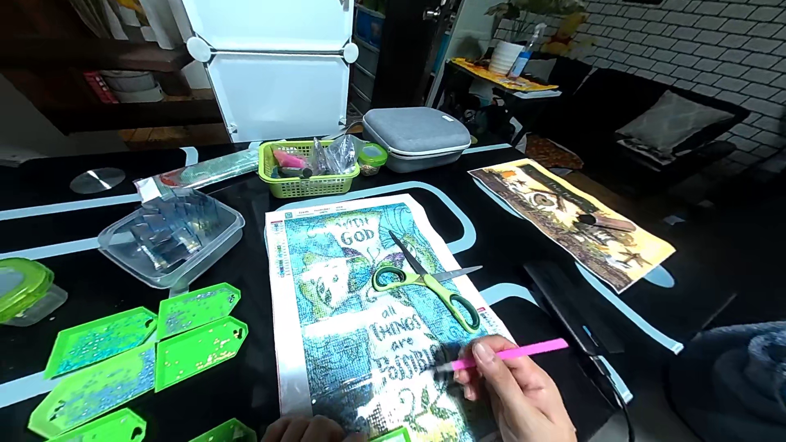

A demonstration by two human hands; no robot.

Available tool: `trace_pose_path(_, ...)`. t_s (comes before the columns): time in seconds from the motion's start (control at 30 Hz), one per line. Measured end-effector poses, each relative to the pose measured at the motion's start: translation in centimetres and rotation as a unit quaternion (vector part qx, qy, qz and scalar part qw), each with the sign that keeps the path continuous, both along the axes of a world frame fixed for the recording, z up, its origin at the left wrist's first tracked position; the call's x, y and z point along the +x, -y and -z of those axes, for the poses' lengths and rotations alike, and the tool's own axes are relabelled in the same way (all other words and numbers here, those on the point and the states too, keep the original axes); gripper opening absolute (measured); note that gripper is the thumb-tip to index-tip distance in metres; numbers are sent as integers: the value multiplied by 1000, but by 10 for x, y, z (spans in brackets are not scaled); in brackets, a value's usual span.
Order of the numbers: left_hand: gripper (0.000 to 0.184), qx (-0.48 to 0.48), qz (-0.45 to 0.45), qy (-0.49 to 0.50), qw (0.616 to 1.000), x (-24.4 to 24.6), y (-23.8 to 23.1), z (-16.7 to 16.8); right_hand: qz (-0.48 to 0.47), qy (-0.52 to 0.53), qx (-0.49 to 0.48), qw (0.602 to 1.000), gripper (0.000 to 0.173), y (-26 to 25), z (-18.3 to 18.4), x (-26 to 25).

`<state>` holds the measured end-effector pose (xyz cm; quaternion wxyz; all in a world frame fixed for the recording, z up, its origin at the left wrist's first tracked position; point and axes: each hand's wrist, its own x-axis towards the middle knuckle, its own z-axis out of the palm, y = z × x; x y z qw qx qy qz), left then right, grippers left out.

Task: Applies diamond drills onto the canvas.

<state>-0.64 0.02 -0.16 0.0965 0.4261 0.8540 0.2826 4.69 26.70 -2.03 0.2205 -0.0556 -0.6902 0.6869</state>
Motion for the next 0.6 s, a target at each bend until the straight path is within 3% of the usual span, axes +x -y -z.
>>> trace_pose_path(0.17, 48, 4, -10, -6, 1000, 1, 0, 1, -128, -25, 154, 980, 29, 30, 6, 8)
trace_pose_path(0.3, 46, 5, -17, -9, 1000, 2, -2, 2, -138, -46, 257, 955, 33, 35, 9, 5)
trace_pose_path(0.6, 44, 14, -25, -22, 999, 3, -2, 5, -172, -86, 216, 957, 30, 32, 14, 5)
